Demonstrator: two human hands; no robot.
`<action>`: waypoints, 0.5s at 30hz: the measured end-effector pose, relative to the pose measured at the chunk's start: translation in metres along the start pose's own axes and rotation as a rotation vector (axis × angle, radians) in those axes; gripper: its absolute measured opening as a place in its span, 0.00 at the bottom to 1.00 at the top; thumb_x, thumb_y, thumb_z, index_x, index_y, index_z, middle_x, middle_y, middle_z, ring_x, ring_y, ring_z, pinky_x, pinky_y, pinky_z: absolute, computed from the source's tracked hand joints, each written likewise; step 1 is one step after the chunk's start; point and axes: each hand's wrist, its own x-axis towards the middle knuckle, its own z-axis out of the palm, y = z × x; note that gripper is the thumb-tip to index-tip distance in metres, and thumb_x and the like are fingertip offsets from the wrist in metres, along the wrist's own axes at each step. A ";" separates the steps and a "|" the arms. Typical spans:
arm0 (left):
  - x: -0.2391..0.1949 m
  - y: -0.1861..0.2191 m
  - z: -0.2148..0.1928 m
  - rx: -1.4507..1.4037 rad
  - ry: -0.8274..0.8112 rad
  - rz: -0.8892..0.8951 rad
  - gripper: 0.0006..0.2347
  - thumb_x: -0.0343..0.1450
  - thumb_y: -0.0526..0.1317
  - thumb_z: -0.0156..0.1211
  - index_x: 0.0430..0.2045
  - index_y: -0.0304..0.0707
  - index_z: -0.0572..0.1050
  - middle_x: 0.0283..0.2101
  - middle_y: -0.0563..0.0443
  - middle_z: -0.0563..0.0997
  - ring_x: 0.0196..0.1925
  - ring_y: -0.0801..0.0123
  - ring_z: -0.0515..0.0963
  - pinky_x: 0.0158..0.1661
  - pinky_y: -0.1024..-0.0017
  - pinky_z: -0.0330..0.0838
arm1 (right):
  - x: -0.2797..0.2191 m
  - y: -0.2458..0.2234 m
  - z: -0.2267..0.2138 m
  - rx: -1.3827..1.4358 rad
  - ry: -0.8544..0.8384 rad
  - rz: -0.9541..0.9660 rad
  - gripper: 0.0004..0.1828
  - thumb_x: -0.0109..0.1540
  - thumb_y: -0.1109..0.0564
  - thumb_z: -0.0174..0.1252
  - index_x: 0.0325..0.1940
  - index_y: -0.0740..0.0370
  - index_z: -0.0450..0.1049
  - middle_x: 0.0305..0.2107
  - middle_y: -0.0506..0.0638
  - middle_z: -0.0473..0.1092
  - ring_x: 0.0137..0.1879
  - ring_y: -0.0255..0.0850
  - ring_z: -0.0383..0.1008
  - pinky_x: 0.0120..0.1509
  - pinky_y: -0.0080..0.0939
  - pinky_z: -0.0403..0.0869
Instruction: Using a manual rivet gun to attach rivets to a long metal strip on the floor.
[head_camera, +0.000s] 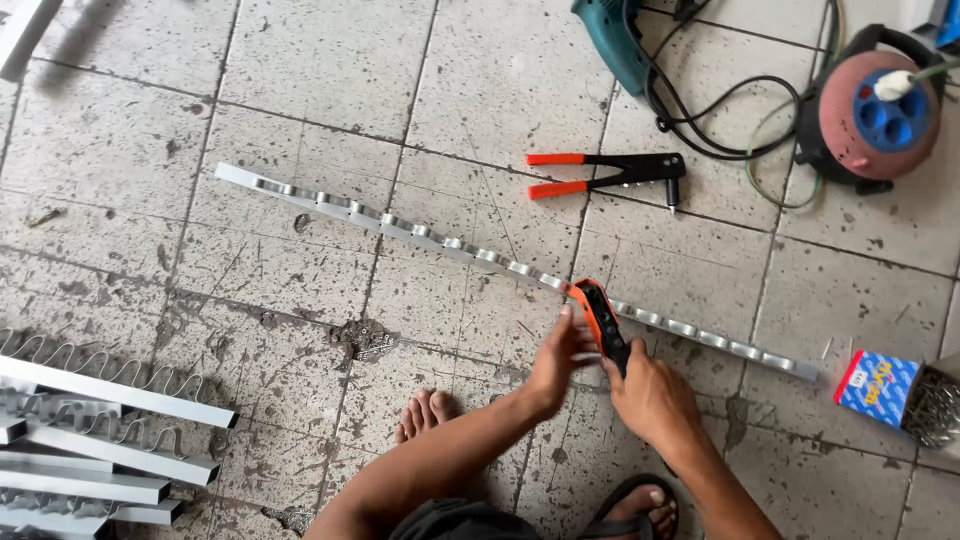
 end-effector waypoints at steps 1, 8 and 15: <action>-0.001 0.006 0.011 -0.003 0.005 0.005 0.31 0.73 0.65 0.31 0.51 0.34 0.66 0.46 0.39 0.74 0.51 0.54 0.71 0.56 0.58 0.62 | -0.004 -0.007 -0.006 -0.004 0.000 -0.007 0.28 0.63 0.44 0.43 0.59 0.69 0.60 0.37 0.70 0.74 0.36 0.59 0.79 0.30 0.55 0.76; 0.004 0.019 0.047 -0.230 0.164 -0.012 0.22 0.73 0.60 0.36 0.29 0.39 0.65 0.22 0.54 0.69 0.25 0.70 0.73 0.32 0.70 0.71 | -0.025 0.011 0.008 0.329 0.021 0.006 0.20 0.57 0.53 0.53 0.52 0.54 0.61 0.18 0.55 0.73 0.22 0.49 0.73 0.26 0.47 0.69; 0.007 0.010 0.040 -0.277 0.124 -0.009 0.20 0.77 0.56 0.36 0.30 0.36 0.64 0.20 0.55 0.67 0.18 0.73 0.69 0.25 0.74 0.74 | -0.011 0.020 0.061 0.348 0.036 0.290 0.21 0.54 0.40 0.61 0.34 0.60 0.80 0.10 0.50 0.72 0.17 0.42 0.73 0.26 0.40 0.67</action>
